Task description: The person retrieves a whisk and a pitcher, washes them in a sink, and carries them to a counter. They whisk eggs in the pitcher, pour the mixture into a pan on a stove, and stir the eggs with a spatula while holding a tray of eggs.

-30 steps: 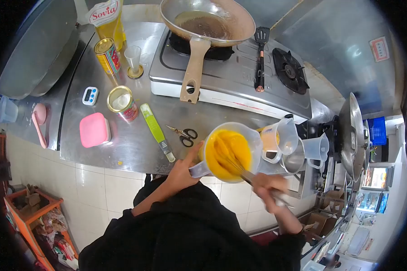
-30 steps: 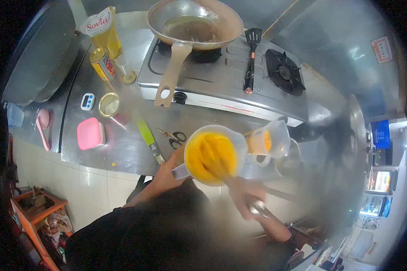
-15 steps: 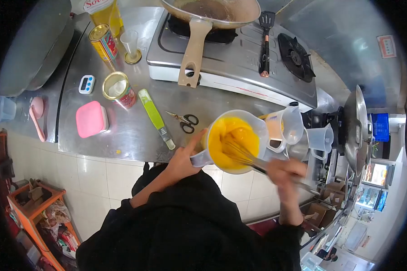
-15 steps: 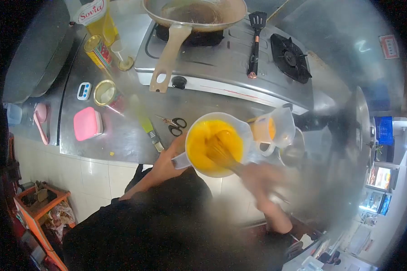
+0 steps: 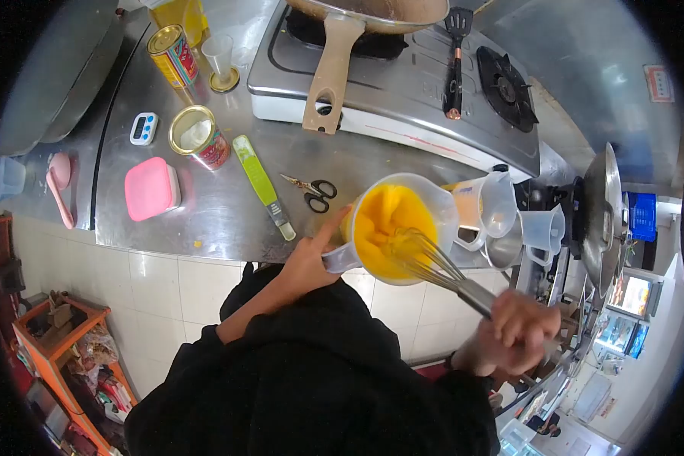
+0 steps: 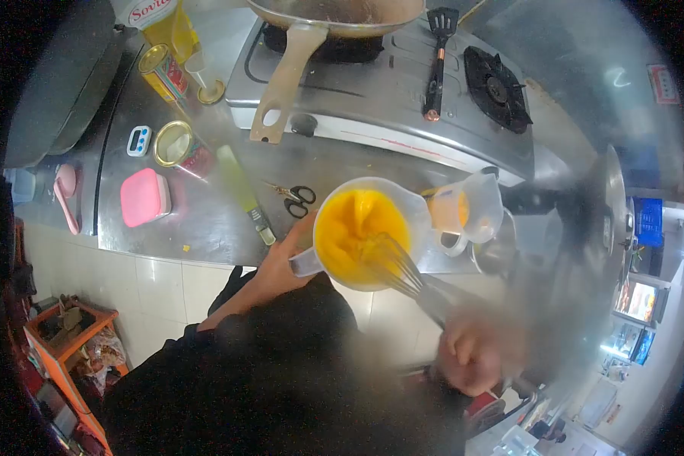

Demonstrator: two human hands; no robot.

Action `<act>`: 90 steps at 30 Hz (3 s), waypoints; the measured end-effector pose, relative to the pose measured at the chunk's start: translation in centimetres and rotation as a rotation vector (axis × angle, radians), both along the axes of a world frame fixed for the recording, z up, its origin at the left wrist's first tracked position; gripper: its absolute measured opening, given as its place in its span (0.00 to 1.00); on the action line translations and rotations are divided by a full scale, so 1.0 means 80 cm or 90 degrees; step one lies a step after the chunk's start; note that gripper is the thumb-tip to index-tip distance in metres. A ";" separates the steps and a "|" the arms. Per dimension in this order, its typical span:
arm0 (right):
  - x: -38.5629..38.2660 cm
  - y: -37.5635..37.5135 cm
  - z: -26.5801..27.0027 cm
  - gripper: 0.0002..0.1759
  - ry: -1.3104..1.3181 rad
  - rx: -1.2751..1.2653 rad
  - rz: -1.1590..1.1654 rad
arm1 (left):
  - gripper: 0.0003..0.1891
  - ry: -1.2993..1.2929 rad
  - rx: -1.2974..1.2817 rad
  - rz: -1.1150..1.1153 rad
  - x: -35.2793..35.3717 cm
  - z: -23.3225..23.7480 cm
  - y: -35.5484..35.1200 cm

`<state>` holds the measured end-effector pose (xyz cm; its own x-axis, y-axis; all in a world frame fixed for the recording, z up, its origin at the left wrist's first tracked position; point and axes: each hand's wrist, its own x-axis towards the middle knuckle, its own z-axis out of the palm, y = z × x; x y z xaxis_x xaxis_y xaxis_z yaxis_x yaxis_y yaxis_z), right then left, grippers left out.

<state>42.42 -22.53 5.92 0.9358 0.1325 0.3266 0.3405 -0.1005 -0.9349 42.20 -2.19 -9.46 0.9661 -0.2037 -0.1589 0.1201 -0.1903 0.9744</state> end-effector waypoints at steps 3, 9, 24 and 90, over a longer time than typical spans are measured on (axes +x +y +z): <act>0.007 -0.014 -0.059 0.11 -0.041 -0.483 -0.074 | 0.45 0.022 -0.033 -0.032 0.003 -0.002 0.005; 0.007 -0.007 -0.028 0.09 -0.116 0.309 0.196 | 0.46 0.047 -0.016 -0.029 0.004 0.002 0.009; 0.005 -0.009 -0.069 0.08 0.095 -0.171 0.060 | 0.46 -0.013 -0.039 0.004 0.001 -0.004 0.000; 0.297 0.221 -0.029 0.09 0.594 0.257 0.102 | 0.27 -0.065 0.372 -0.304 -0.040 0.063 0.271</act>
<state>66.14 -4.81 3.57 0.8210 0.3198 -0.4730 -0.5565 0.2626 -0.7883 39.01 19.49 -4.40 0.8096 -0.5135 -0.2845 -0.1901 -0.6878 0.7005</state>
